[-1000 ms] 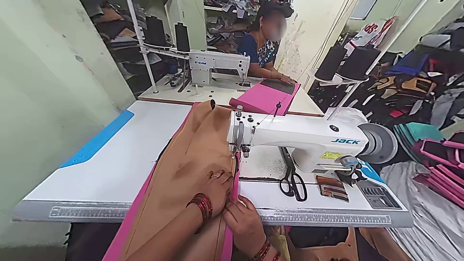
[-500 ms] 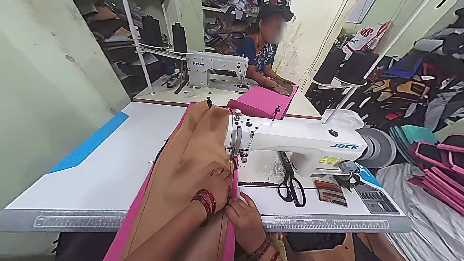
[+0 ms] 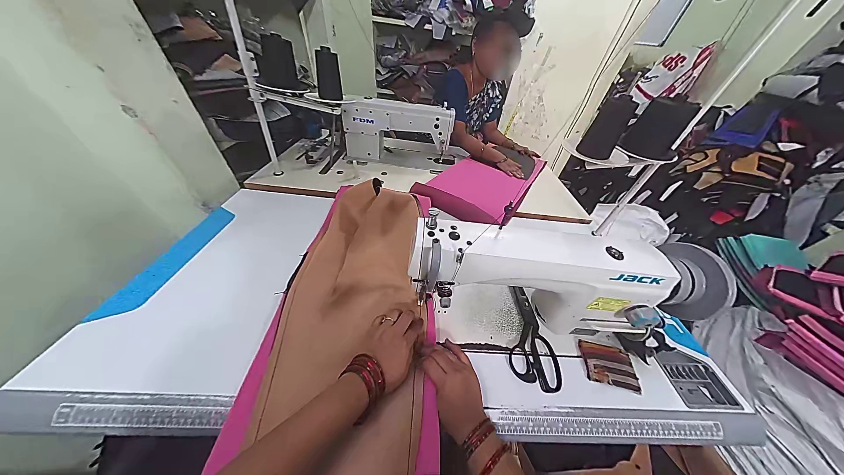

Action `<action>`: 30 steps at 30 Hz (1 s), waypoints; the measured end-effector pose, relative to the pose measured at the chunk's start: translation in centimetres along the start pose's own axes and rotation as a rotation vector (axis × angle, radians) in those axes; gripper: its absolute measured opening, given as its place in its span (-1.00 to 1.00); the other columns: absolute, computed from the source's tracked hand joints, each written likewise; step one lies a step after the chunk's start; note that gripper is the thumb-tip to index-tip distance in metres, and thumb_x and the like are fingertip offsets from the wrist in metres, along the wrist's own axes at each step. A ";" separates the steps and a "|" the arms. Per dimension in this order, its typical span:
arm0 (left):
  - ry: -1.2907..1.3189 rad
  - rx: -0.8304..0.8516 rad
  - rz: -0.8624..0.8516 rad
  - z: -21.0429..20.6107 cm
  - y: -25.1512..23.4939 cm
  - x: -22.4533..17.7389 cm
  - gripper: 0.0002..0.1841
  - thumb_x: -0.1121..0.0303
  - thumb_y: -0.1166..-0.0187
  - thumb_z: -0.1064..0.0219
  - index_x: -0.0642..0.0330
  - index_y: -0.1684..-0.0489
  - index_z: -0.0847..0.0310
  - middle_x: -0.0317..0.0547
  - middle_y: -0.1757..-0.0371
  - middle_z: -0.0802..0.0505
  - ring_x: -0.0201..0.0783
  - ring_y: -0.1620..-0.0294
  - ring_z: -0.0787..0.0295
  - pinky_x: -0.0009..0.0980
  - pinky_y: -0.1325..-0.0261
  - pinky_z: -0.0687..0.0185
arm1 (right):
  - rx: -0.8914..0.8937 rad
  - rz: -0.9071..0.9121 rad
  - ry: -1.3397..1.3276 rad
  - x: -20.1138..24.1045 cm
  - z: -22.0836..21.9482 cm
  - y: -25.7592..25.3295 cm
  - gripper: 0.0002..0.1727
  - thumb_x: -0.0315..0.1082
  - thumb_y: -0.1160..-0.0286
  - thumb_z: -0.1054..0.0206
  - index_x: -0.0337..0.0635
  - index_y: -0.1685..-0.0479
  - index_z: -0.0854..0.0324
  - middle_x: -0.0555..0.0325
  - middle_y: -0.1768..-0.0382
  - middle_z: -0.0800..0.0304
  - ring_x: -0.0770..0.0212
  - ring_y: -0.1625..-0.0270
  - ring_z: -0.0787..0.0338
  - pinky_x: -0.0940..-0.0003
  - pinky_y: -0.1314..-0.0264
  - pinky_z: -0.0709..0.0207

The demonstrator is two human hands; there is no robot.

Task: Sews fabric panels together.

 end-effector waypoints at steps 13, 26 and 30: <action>0.031 0.088 0.007 1.5 -3.2 1.0 -0.56 0.36 -0.77 -0.04 0.31 -0.56 -0.51 0.20 -0.65 -0.55 0.19 -0.77 -0.29 0.12 -0.72 -0.20 | 0.131 -0.131 -0.072 -1.9 -0.1 -3.1 -0.68 -0.64 -0.42 -0.21 -0.23 0.17 -0.90 0.02 -0.08 -0.96 -0.02 -0.29 -0.88 -0.19 -0.50 -0.55; 0.261 -0.137 0.449 1.3 7.0 4.5 -0.30 0.05 -0.73 -0.24 0.30 -0.76 -0.25 0.27 -0.70 -0.46 0.24 -0.75 -0.31 0.11 -0.73 -0.21 | 0.116 -0.122 -0.396 -3.6 0.1 -0.2 -0.55 -0.62 -0.43 -0.08 -0.35 -0.16 -0.82 -0.20 -0.36 -0.78 -0.21 -0.53 -0.68 -0.10 -0.69 -0.41; 0.298 -0.102 0.655 0.0 11.2 6.6 -0.19 -0.16 -0.59 -0.35 0.37 -0.61 -0.40 0.36 -0.66 -0.43 0.31 -0.72 -0.29 0.16 -0.64 -0.32 | 0.129 -0.264 -0.567 -1.9 2.0 1.9 -0.62 -0.50 -0.51 -0.13 -0.54 -0.12 -0.76 -0.40 -0.41 -0.67 -0.12 -0.51 -0.69 0.15 -0.63 -0.48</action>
Point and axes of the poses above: each hand's wrist, its own y-axis away from the middle knuckle, its own z-axis out of the back of the hand, x = y × z, the point moved 1 cm from there along -y, towards the middle knuckle
